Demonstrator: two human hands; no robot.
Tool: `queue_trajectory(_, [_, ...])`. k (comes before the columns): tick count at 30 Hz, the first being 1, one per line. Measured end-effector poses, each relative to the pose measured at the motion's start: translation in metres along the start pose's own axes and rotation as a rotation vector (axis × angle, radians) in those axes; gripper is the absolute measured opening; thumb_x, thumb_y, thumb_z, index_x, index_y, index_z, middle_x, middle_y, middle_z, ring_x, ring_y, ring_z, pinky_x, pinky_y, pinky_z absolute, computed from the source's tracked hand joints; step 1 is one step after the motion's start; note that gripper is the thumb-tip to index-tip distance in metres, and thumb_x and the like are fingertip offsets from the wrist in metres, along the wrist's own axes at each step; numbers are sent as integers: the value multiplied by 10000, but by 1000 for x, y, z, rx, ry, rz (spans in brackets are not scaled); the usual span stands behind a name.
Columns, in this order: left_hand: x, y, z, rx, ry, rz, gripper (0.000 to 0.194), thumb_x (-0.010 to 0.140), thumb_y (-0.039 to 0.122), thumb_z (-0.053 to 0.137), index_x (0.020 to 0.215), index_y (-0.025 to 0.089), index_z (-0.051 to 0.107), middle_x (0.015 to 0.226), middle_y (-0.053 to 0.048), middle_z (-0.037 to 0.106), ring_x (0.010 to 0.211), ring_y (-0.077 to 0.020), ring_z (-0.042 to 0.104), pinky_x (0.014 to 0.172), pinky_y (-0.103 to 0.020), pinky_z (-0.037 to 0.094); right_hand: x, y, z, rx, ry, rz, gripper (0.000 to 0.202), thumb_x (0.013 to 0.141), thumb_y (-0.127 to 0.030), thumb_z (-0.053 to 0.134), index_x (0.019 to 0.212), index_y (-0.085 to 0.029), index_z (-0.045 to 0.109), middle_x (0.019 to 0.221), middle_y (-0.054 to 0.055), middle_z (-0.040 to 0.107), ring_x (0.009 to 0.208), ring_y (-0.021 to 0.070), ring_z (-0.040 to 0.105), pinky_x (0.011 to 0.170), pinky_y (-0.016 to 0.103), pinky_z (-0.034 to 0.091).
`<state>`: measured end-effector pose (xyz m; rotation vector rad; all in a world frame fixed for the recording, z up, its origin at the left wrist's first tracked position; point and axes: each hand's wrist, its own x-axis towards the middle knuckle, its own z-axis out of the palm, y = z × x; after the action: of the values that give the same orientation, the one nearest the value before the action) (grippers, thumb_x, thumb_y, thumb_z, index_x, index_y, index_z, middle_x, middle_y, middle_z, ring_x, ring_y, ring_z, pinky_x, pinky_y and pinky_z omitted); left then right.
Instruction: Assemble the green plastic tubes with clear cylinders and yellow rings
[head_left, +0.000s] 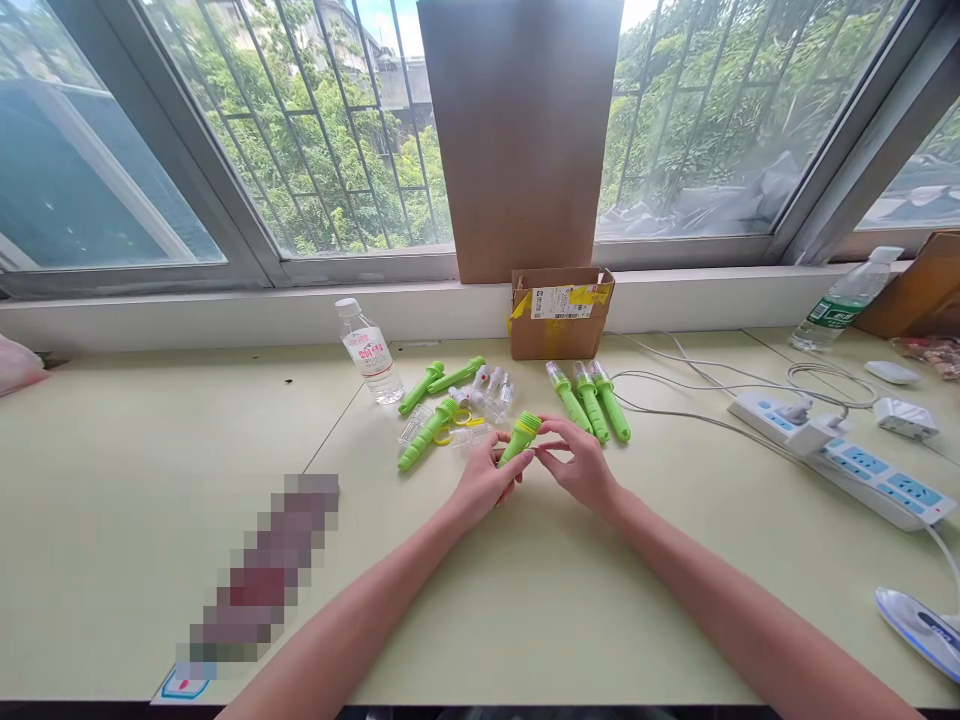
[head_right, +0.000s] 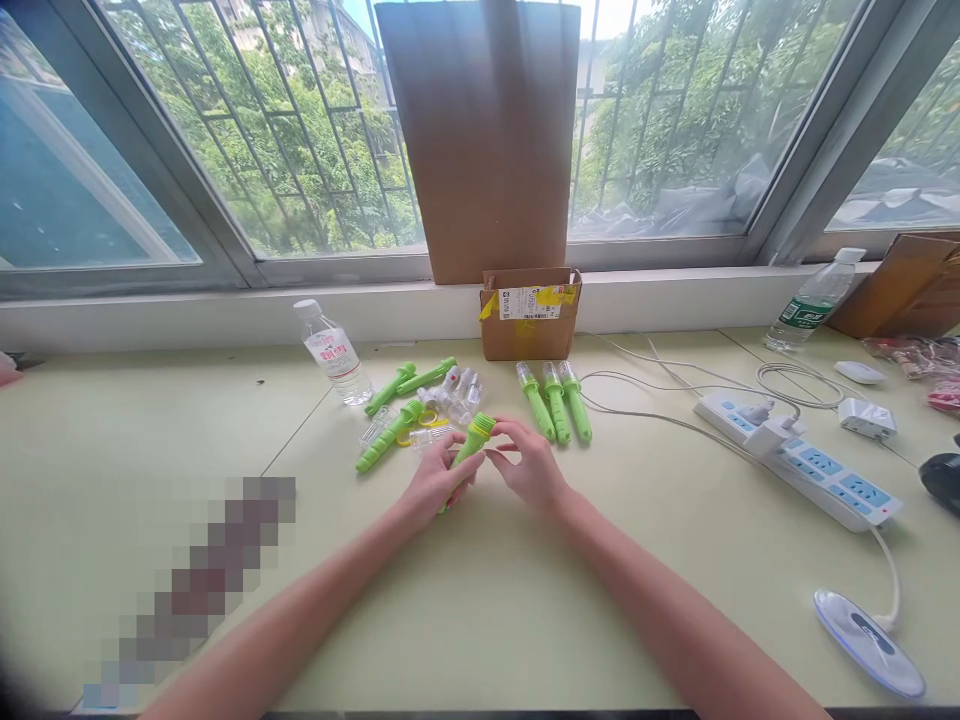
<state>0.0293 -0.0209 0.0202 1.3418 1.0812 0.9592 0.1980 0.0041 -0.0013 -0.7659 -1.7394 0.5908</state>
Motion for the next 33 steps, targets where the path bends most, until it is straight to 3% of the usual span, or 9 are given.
queue_trajectory(3, [-1, 0, 1, -13, 33, -2, 393, 733, 494, 671, 899, 215, 450, 606, 54, 572, 350, -50, 398, 324, -157, 279, -1, 0, 1, 1, -1, -10, 206, 827, -244, 607, 1032, -238, 593, 1165, 73, 609, 966, 197, 638, 746, 377, 633])
queue_trajectory(9, [0, 4, 0, -1, 45, 42, 390, 761, 531, 611, 884, 161, 592, 777, -49, 648, 530, -111, 573, 383, -185, 377, 1, -5, -1, -8, 16, -7, 184, 834, -261, 608, 1017, -243, 605, 1126, 66, 625, 938, 194, 644, 750, 392, 634])
queue_trajectory(15, [1, 4, -2, 21, -25, 36, 373, 822, 534, 532, 811, 164, 578, 642, 13, 568, 391, -51, 418, 350, -179, 314, 2, -3, -2, -10, 6, -10, 203, 834, -262, 606, 1036, -243, 607, 1124, 66, 624, 951, 193, 641, 752, 389, 636])
queue_trajectory(19, [0, 3, -2, -15, 33, 0, 368, 775, 528, 606, 905, 203, 493, 658, 33, 594, 374, -51, 409, 325, -161, 280, 1, -2, -2, -1, -7, -20, 219, 832, -242, 604, 1051, -247, 602, 1148, 62, 622, 964, 194, 641, 758, 385, 634])
queue_trajectory(22, [0, 3, -2, -26, 39, -3, 387, 756, 528, 627, 862, 194, 462, 726, -9, 646, 405, -71, 487, 333, -164, 313, 0, -4, -2, -9, -8, -25, 217, 835, -240, 601, 1051, -246, 607, 1158, 62, 617, 950, 191, 645, 757, 387, 635])
queue_trajectory(27, [2, 3, -1, 15, 43, 36, 412, 805, 559, 546, 904, 158, 558, 817, -74, 671, 564, -145, 621, 384, -194, 399, 1, -4, -3, -19, -15, -8, 226, 838, -258, 604, 1063, -246, 612, 1135, 67, 616, 945, 194, 640, 760, 392, 636])
queue_trajectory(33, [2, 3, -2, 34, 26, 39, 397, 846, 564, 479, 812, 171, 526, 651, 4, 603, 367, -53, 429, 345, -181, 312, 1, -4, -2, -20, -27, -3, 238, 838, -273, 605, 1075, -249, 610, 1125, 70, 618, 957, 203, 635, 765, 402, 632])
